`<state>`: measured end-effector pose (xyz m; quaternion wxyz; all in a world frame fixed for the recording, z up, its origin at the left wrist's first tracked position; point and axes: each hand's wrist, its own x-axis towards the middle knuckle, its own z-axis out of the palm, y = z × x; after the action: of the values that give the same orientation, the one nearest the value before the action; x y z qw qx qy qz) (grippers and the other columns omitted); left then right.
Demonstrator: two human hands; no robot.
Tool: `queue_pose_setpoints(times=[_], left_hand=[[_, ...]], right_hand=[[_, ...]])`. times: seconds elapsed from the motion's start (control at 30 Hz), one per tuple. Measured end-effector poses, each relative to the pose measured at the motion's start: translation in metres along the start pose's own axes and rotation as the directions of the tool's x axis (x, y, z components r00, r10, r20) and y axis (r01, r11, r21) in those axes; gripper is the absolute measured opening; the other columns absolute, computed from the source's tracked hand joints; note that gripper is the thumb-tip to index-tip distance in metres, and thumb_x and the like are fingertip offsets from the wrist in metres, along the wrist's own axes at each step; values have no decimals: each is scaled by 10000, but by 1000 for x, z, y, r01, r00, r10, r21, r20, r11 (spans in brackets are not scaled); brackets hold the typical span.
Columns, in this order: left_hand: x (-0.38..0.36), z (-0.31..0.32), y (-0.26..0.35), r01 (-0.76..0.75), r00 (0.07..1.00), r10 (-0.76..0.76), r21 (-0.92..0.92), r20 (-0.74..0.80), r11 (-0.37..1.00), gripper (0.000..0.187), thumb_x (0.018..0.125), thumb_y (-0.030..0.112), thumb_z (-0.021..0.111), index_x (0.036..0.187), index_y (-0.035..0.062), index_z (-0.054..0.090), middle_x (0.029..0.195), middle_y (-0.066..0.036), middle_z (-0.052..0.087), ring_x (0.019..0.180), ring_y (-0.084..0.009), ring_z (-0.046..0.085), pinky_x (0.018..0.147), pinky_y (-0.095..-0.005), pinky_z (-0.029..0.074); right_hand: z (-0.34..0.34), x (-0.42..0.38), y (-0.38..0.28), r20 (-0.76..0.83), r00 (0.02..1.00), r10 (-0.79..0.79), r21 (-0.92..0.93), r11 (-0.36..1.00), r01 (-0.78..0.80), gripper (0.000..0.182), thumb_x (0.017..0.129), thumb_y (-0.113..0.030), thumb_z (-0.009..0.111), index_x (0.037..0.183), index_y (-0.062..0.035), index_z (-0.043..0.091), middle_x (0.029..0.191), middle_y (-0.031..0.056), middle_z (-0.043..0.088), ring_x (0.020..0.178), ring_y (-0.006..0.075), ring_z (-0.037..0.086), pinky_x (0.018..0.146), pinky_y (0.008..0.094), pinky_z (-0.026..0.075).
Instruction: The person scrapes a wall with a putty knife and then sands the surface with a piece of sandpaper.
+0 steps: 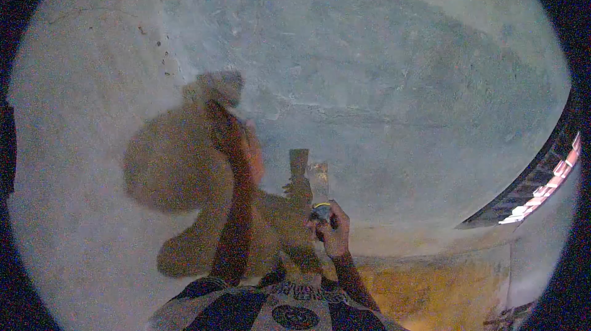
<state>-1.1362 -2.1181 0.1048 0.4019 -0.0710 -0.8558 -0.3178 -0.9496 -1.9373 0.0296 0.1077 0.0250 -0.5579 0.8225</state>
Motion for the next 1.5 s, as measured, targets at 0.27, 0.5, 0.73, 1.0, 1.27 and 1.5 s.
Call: queue_pose_setpoints(times=[0.27, 0.5, 0.73, 1.0, 1.27, 1.5], left_hand=[[2, -6, -25, -92, 996, 93, -51, 16, 994, 632, 997, 202, 475, 1498, -97, 229, 1580, -315, 167, 1478, -470, 111, 1177, -571, 68], [-6, -27, 5, -190, 973, 191, 25, -127, 981, 545, 1010, 307, 502, 1368, -98, 436, 1528, -353, 256, 1403, -536, 233, 1145, -562, 174], [14, -15, 9, -152, 982, 129, -171, -140, 973, 607, 982, 325, 540, 1412, -78, 391, 1571, -316, 199, 1444, -491, 179, 1133, -619, 118], [18, -10, -7, -139, 990, 141, -245, -11, 959, 759, 978, 409, 522, 1507, -56, 240, 1601, -295, 110, 1482, -472, 79, 1138, -635, 69], [-35, -16, 15, -154, 988, 157, -150, 5, 976, 771, 973, 442, 533, 1515, -26, 246, 1610, -296, 49, 1496, -459, 14, 1112, -687, 58], [20, -19, 44, 17, 986, 57, -440, 155, 898, 808, 952, 431, 566, 1527, -19, 218, 1610, -301, 16, 1498, -457, -10, 1112, -684, 43]], right_hand=[[25, -10, 11, -96, 995, 24, -29, 999, -27, 238, 866, -108, 584, 1083, -13, 561, 728, 93, 617, 488, 124, 540, 417, 256, 423], [40, -15, 19, -94, 995, 25, -31, 999, -28, 248, 851, -116, 592, 1080, -25, 563, 719, 87, 608, 490, 127, 533, 418, 255, 411], [47, -21, 25, -88, 996, -3, -47, 999, -1, 230, 836, -86, 588, 1057, -28, 568, 705, 84, 604, 483, 128, 529, 412, 252, 400], [47, -30, 17, -117, 993, 0, 13, 1000, 1, 244, 825, -42, 565, 1068, -16, 570, 704, 86, 607, 487, 130, 536, 414, 255, 408], [40, -36, 23, -141, 990, 26, -30, 999, -30, 221, 842, -54, 580, 1061, -28, 583, 681, 60, 609, 482, 119, 538, 418, 246, 404], [15, -46, 14, -198, 980, -14, -27, 1000, 9, 212, 849, -61, 588, 1060, -38, 585, 700, 43, 612, 495, 110, 545, 423, 247, 411]])
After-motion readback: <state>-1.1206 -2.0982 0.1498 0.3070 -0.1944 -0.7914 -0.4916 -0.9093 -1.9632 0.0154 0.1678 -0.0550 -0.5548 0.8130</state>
